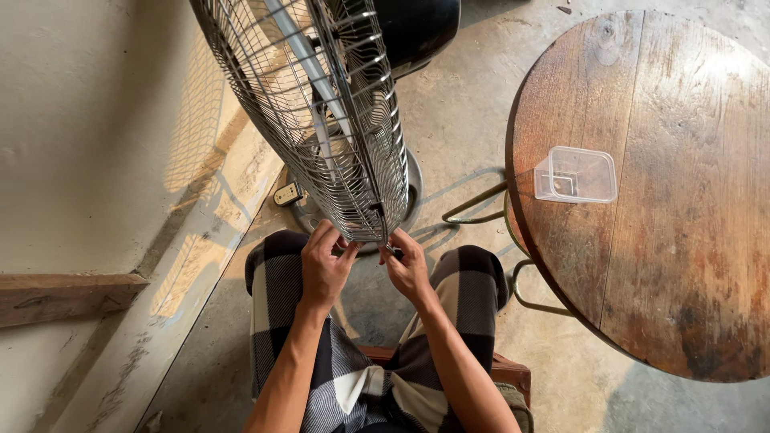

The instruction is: The person sits on the floor and uses a screwdriver to adjust and tighten the front wire cage of a standing electric fan. They repeatedly rotate the cage, align it, and tighten fasteners around the perimeter.

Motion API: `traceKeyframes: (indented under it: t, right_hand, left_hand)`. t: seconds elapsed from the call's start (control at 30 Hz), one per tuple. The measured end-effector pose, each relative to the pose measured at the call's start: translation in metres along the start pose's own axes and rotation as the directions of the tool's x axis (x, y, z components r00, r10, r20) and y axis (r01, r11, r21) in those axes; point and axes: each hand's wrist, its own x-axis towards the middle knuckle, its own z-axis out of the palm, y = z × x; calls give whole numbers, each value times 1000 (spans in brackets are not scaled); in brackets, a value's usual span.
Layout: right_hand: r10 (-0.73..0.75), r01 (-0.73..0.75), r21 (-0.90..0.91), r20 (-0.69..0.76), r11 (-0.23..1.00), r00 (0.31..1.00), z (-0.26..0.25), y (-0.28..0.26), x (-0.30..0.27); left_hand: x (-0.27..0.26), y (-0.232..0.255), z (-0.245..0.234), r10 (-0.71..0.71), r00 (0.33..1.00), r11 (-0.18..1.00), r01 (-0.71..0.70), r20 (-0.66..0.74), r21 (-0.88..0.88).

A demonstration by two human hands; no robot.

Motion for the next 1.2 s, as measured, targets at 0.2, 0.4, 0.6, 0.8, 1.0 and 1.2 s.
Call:
traceKeyframes:
  t: [0.2,0.4,0.6,0.8,1.0,1.2]
  right_hand:
    - [-19,19,-61,1,998,1000,-6,0,-9]
    - [25,-25,-22,-2,999,1000,-6,3,-5]
    - [15,-15,1,-16,1000,1000,3,12,-6]
    - [9,-9,-36,2,999,1000,4,11,-7]
    - [37,-34,69,-48,997,998,-3,-18,-12]
    - [-24,49,122,-199,991,980,-24,-78,-3]
  left_hand:
    - [-2,-13,3,40,999,996,-38,-15,86]
    - [-2,-16,4,-43,999,995,43,-2,87]
    - [0,-15,5,39,999,995,-40,9,87]
    - [2,-7,0,11,1000,1000,-12,22,28]
    - [6,17,-21,269,953,963,-264,-142,54]
    - [13,60,-48,283,921,956,-292,-266,5]
